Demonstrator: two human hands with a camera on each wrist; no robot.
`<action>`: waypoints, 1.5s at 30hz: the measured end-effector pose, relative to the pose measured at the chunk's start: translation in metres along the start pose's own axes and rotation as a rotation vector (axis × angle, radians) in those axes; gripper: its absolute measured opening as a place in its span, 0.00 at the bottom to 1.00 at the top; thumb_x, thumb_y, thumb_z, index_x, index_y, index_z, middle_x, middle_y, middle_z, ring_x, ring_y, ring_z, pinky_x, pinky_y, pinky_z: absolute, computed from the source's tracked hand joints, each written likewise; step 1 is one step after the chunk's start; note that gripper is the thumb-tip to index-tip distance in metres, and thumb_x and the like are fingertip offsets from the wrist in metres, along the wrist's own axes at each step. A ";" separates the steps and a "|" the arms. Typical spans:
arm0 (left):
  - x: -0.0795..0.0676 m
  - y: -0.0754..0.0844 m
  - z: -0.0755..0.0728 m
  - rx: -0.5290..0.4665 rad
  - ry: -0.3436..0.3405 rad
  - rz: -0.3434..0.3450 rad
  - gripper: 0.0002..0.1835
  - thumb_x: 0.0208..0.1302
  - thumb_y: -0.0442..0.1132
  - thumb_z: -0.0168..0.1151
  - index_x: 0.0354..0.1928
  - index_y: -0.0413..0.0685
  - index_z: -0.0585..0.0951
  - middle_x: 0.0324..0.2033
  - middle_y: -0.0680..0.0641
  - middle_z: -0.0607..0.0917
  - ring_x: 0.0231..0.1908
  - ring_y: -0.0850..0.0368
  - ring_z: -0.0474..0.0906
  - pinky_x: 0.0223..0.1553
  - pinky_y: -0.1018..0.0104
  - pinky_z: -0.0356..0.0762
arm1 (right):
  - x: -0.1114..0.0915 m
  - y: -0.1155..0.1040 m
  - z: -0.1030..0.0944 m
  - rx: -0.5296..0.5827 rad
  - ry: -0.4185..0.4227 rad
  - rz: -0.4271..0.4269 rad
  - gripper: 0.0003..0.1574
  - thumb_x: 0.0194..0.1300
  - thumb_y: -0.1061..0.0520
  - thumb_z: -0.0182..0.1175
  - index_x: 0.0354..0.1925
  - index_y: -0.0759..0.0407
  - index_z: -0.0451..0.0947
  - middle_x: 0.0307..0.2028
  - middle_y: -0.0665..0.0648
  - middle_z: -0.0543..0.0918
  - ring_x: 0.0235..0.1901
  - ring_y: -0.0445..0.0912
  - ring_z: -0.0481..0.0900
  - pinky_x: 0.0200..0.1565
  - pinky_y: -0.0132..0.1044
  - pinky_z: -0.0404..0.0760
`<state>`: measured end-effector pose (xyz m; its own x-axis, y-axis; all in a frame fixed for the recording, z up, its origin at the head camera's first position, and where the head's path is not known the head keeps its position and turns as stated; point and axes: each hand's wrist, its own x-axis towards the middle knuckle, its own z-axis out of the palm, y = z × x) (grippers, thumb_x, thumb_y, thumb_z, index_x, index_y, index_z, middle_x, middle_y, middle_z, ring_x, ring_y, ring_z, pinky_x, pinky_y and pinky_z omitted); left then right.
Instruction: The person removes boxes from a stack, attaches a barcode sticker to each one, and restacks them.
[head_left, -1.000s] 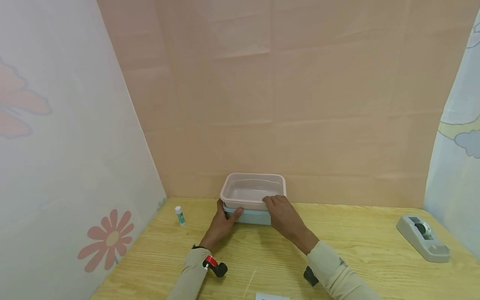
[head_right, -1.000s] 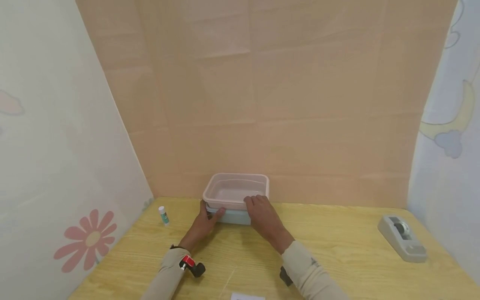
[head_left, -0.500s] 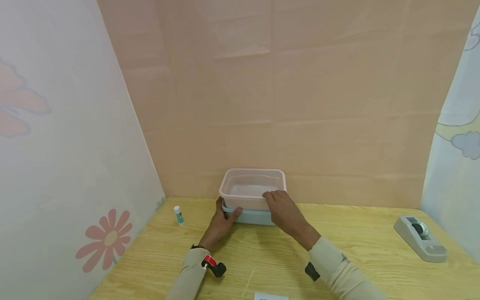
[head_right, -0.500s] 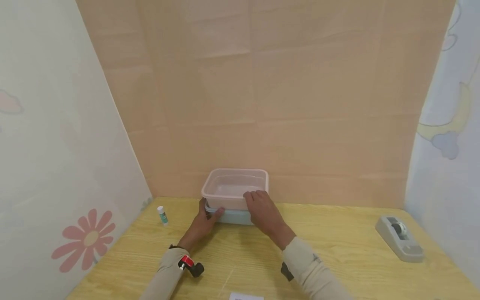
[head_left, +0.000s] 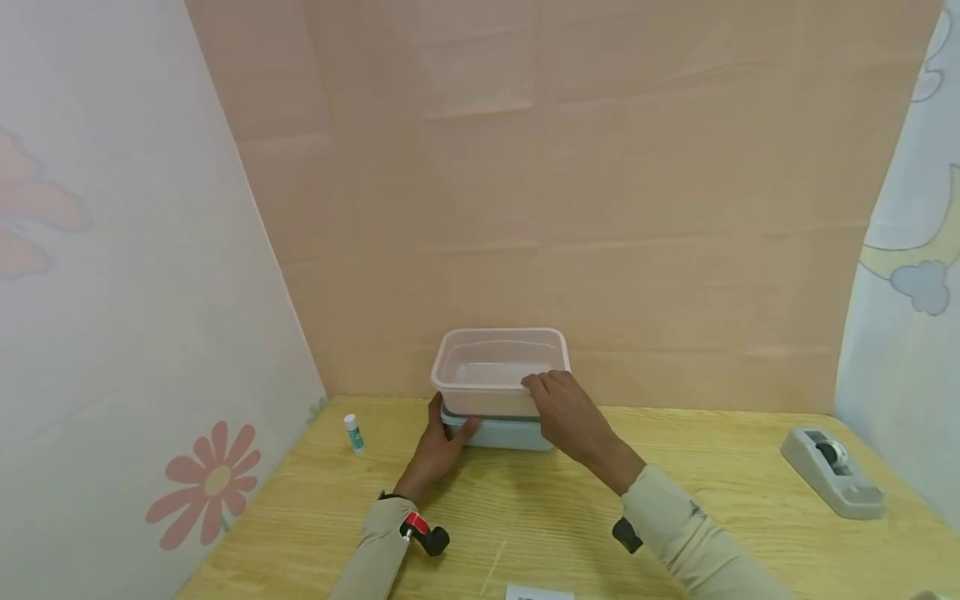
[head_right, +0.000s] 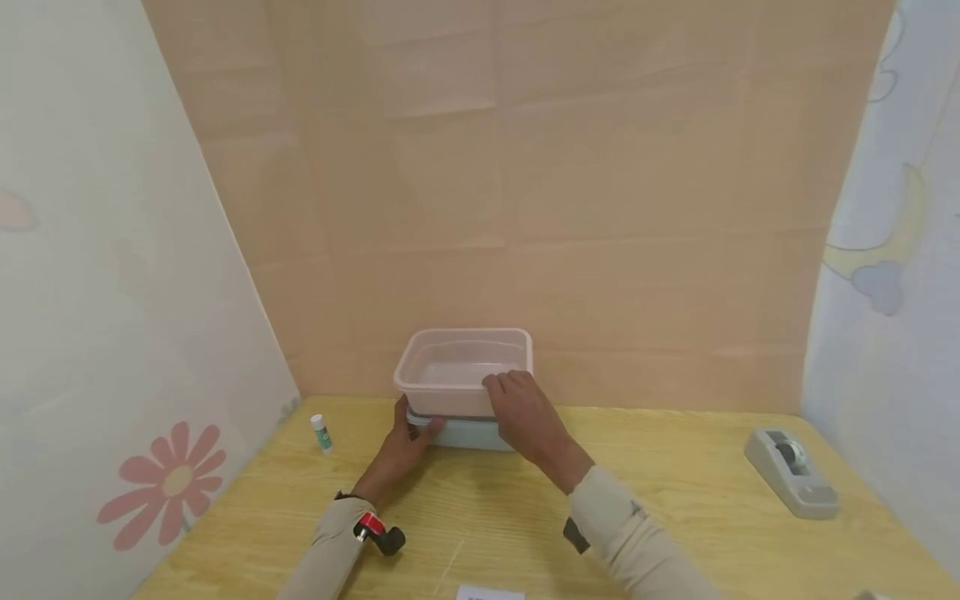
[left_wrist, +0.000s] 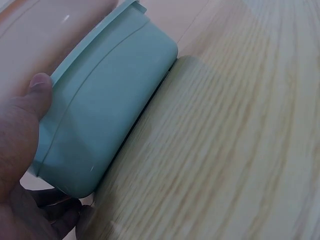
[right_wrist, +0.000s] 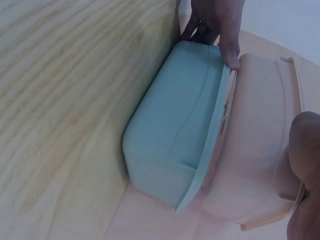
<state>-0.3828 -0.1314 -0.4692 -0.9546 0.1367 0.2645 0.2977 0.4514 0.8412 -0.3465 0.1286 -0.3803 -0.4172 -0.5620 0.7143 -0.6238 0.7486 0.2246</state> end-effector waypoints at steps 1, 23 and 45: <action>0.000 0.000 0.000 0.000 0.001 0.003 0.51 0.69 0.60 0.60 0.79 0.56 0.38 0.71 0.30 0.62 0.70 0.34 0.61 0.65 0.37 0.60 | 0.001 0.000 -0.002 0.002 0.005 -0.003 0.24 0.49 0.78 0.61 0.47 0.67 0.75 0.37 0.60 0.83 0.39 0.54 0.80 0.49 0.46 0.78; 0.003 -0.005 0.000 0.015 0.000 0.047 0.49 0.70 0.59 0.61 0.79 0.57 0.41 0.70 0.30 0.64 0.67 0.32 0.65 0.64 0.37 0.62 | 0.000 0.004 -0.031 -0.008 -0.028 0.022 0.25 0.49 0.79 0.59 0.47 0.69 0.76 0.40 0.62 0.83 0.42 0.55 0.80 0.53 0.46 0.77; 0.003 -0.007 0.002 0.003 0.001 -0.026 0.51 0.67 0.66 0.59 0.79 0.62 0.41 0.68 0.32 0.67 0.65 0.36 0.67 0.64 0.37 0.61 | -0.046 0.034 -0.041 -0.031 0.010 0.020 0.25 0.45 0.79 0.57 0.45 0.70 0.75 0.37 0.62 0.82 0.39 0.56 0.79 0.49 0.49 0.78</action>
<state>-0.3872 -0.1320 -0.4752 -0.9620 0.1242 0.2430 0.2729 0.4577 0.8462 -0.3216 0.1940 -0.3781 -0.4223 -0.5436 0.7254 -0.5951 0.7699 0.2305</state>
